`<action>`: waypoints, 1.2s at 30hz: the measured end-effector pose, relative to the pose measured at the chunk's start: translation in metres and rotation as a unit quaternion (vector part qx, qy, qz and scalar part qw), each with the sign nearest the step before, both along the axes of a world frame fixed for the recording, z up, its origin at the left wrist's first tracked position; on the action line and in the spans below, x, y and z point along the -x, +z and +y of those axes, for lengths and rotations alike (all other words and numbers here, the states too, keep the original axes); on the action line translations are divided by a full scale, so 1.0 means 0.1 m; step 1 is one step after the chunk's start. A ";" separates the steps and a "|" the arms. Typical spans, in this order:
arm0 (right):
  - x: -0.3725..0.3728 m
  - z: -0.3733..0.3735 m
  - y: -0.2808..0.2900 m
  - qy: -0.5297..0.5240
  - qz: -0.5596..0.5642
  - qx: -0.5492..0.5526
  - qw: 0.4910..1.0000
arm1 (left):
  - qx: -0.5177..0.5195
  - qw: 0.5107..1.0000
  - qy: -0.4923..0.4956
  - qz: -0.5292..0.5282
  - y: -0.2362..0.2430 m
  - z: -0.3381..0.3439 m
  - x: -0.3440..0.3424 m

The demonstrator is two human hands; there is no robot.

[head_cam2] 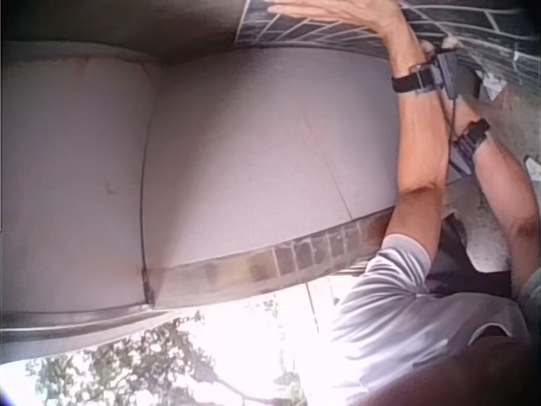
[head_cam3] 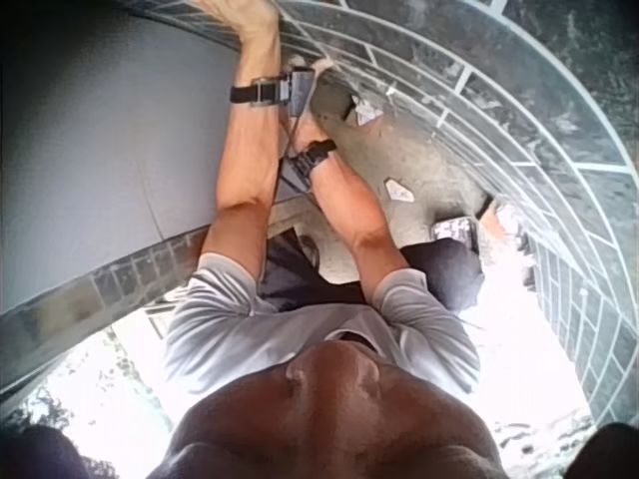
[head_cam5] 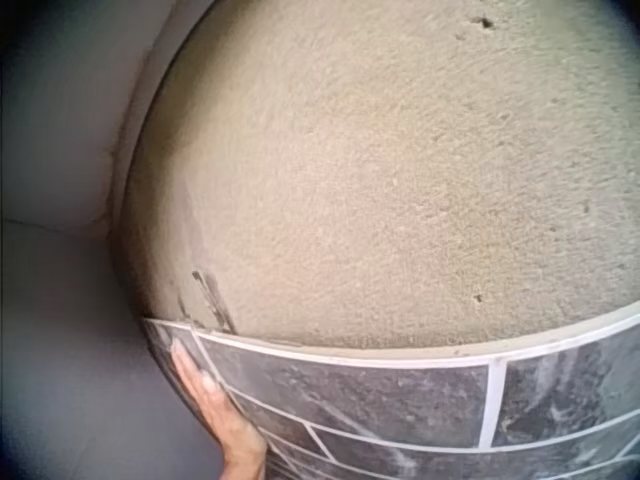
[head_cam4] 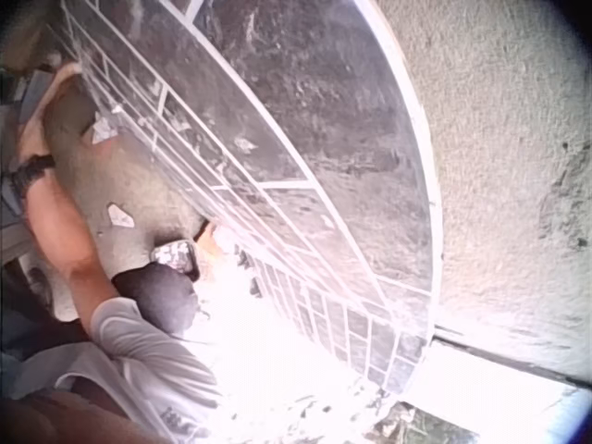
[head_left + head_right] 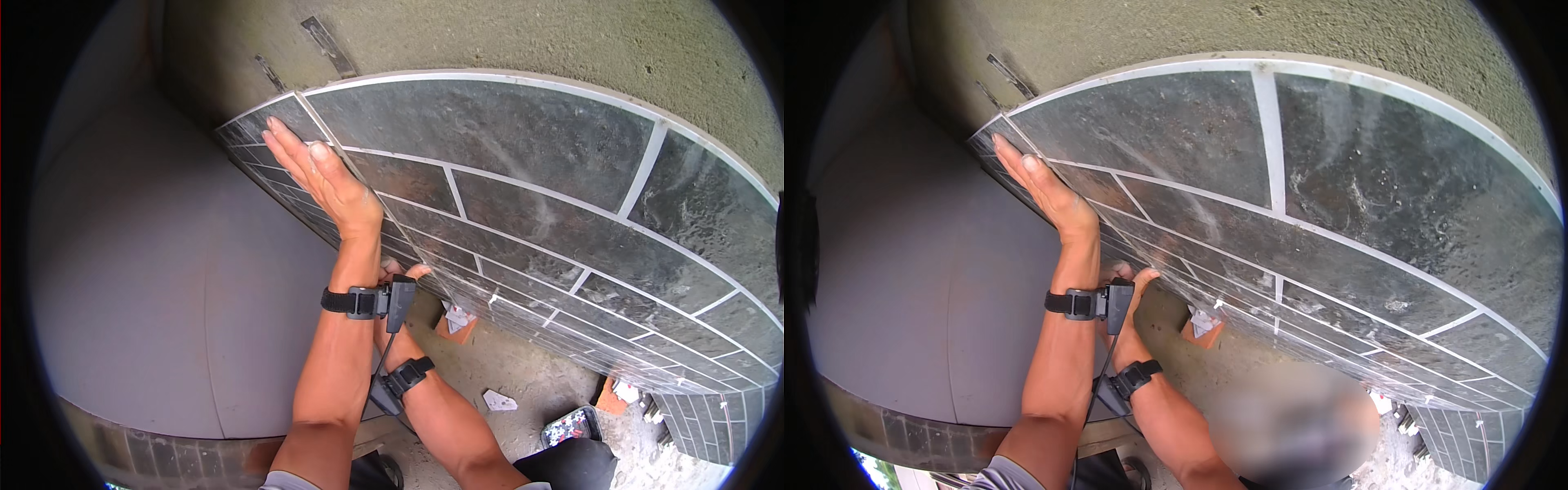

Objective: Apply mortar to a tile and install it on a wall.

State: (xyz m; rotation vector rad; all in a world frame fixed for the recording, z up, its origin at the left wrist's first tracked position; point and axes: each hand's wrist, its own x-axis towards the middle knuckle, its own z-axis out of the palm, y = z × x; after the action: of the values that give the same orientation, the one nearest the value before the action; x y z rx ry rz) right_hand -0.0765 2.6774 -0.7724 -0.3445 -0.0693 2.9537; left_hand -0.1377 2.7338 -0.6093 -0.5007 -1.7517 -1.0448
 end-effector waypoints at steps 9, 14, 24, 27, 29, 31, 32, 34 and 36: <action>0.08 0.03 -0.16 -0.002 0.062 0.007 0.998 | -0.003 1.000 -0.012 0.015 -0.04 0.02 0.03; 0.07 -0.05 -0.09 0.023 0.071 0.161 0.984 | 0.009 1.000 -0.008 0.025 -0.04 -0.07 0.07; 0.27 -0.13 -0.22 -0.109 -0.015 0.047 0.993 | 0.003 1.000 -0.015 0.018 -0.06 -0.01 0.07; 0.32 -0.12 -0.23 -0.121 -0.036 0.099 0.987 | -0.002 1.000 -0.016 0.013 -0.07 0.02 0.05; 0.37 -0.14 -0.22 -0.125 -0.047 0.135 0.982 | -0.005 1.000 -0.017 0.014 -0.07 0.02 0.06; 0.41 -0.16 -0.20 -0.129 -0.058 0.170 0.975 | -0.007 1.000 -0.017 0.014 -0.07 0.02 0.07; 0.43 -0.16 -0.20 -0.132 -0.064 0.187 0.971 | -0.008 1.000 -0.018 0.013 -0.07 0.03 0.08; 0.46 -0.18 -0.22 -0.137 -0.077 0.222 0.962 | -0.012 1.000 -0.018 0.013 -0.06 0.02 0.07; 0.37 -0.17 -0.33 -0.116 -0.043 0.097 0.988 | -0.017 1.000 -0.017 0.013 -0.07 -0.01 0.08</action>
State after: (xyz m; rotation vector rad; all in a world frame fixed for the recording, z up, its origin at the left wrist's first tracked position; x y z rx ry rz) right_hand -0.1137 2.6608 -0.8050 -0.4719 0.2332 2.7187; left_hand -0.1452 2.7326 -0.6159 -0.5229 -1.7057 -1.0858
